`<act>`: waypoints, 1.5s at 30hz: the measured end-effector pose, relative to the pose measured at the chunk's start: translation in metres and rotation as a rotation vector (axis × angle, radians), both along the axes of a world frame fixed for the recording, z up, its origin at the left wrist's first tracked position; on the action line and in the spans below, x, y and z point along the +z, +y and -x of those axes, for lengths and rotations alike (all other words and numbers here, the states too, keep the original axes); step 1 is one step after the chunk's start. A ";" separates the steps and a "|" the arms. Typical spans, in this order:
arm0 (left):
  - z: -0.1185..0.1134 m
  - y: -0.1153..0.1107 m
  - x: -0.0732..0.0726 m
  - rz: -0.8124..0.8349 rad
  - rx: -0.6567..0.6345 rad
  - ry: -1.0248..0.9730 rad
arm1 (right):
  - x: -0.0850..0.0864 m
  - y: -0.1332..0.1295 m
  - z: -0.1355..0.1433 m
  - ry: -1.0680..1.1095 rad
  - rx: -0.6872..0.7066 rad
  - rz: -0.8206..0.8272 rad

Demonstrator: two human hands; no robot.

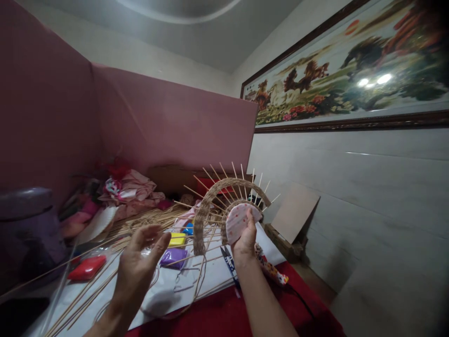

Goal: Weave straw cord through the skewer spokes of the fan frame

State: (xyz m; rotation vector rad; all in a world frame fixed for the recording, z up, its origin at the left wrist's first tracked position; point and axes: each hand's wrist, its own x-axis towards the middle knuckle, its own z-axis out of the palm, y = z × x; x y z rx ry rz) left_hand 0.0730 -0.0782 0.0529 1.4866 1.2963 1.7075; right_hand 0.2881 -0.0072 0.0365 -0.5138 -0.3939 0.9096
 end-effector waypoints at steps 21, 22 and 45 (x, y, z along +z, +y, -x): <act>-0.027 0.012 0.000 -0.087 0.025 0.554 | 0.008 -0.013 0.012 0.111 0.002 0.028; -0.026 0.011 -0.001 -0.134 0.020 0.547 | 0.007 -0.013 0.013 0.113 0.000 0.027; 0.001 0.009 -0.001 -0.276 0.056 0.597 | -0.002 -0.001 0.004 0.053 -0.014 0.074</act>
